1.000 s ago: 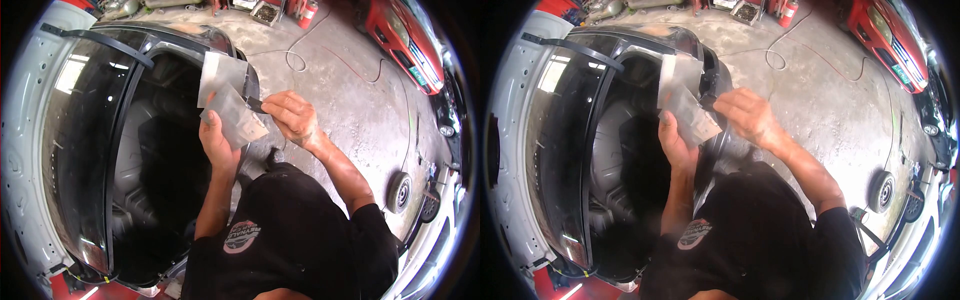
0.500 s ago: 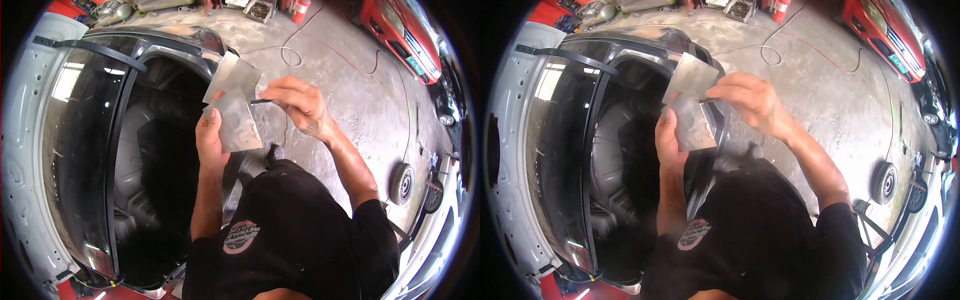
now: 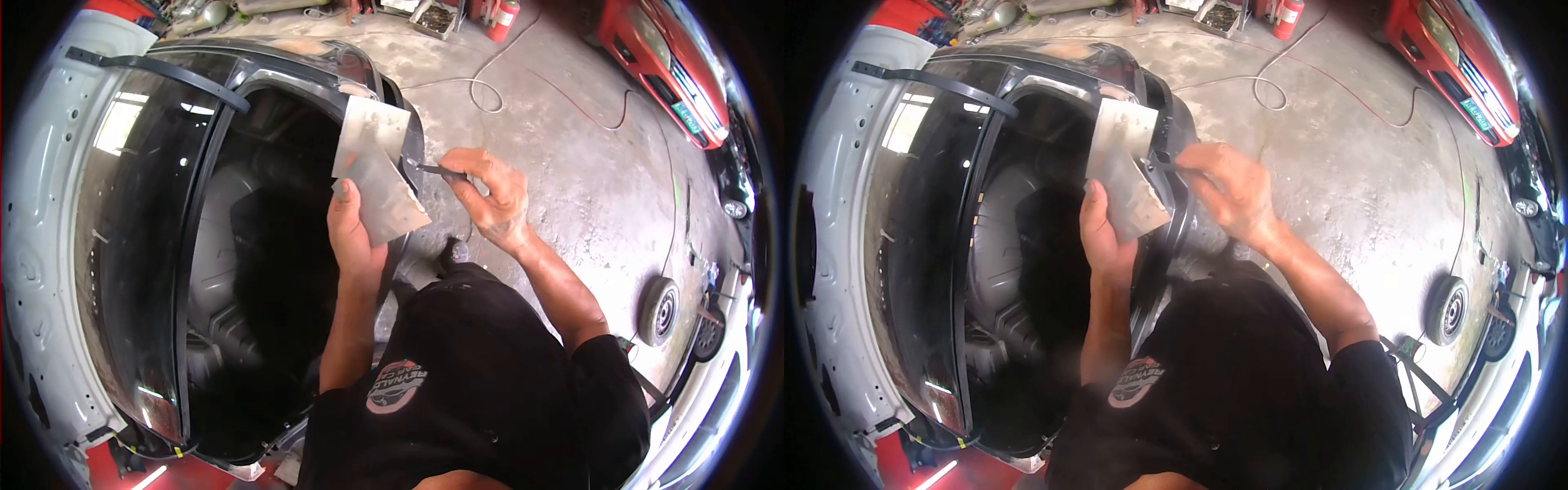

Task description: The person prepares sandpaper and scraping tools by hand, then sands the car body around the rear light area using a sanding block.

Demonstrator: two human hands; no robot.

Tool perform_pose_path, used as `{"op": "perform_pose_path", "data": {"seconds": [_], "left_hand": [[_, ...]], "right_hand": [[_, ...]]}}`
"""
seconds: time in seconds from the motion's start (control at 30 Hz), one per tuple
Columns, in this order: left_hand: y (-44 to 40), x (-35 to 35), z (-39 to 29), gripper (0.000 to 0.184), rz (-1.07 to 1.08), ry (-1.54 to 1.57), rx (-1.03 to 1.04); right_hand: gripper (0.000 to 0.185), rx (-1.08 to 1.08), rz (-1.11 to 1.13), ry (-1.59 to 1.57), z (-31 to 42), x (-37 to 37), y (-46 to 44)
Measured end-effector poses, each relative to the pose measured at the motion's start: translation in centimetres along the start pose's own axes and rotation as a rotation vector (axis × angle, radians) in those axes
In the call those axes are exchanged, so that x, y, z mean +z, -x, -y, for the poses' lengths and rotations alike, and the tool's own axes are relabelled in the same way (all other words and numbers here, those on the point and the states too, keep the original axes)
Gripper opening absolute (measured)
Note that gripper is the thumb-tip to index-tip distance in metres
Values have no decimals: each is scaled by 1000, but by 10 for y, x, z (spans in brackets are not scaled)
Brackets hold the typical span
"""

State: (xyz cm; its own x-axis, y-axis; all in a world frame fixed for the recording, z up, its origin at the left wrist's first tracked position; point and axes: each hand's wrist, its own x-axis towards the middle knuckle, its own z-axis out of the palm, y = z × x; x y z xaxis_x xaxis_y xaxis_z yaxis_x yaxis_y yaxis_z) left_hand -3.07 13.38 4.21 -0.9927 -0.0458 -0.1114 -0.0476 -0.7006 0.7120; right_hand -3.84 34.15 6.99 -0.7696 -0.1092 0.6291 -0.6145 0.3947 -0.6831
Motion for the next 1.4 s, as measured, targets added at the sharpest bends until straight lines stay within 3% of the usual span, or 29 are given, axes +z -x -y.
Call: {"op": "perform_pose_path", "data": {"seconds": [0.13,0.23,0.33,0.43,0.57,0.8,0.97,1.07,1.23,1.33,1.4], "left_hand": [[7,12,6,52,20,-1,5],[9,13,4,54,35,-7,26],[9,10,-1,59,47,0,30],[8,11,-9,59,54,-16,21],[6,2,2,58,102,-32,-47],[8,1,9,56,149,-34,-79],[6,-12,-5,50,-57,-58,64],[10,-41,-24,47,-163,-91,84],[28,-65,-49,46,-271,-62,190],[45,-87,-54,47,-385,-105,200],[58,-102,-55,49,-453,-159,197]], "right_hand": [[31,-324,86,138,-8,6,-3],[40,-342,185,235,-14,-3,1],[33,-260,217,277,-31,-16,9],[27,499,84,-66,-18,-24,11],[33,559,228,-305,-37,-18,16],[41,699,133,-582,-50,-5,0],[30,841,-43,-545,-64,1,2],[31,890,13,-645,-92,19,24],[34,1227,147,-721,-153,95,125],[28,1330,304,-480,-164,141,166],[27,1309,339,-516,-160,168,187]]}}
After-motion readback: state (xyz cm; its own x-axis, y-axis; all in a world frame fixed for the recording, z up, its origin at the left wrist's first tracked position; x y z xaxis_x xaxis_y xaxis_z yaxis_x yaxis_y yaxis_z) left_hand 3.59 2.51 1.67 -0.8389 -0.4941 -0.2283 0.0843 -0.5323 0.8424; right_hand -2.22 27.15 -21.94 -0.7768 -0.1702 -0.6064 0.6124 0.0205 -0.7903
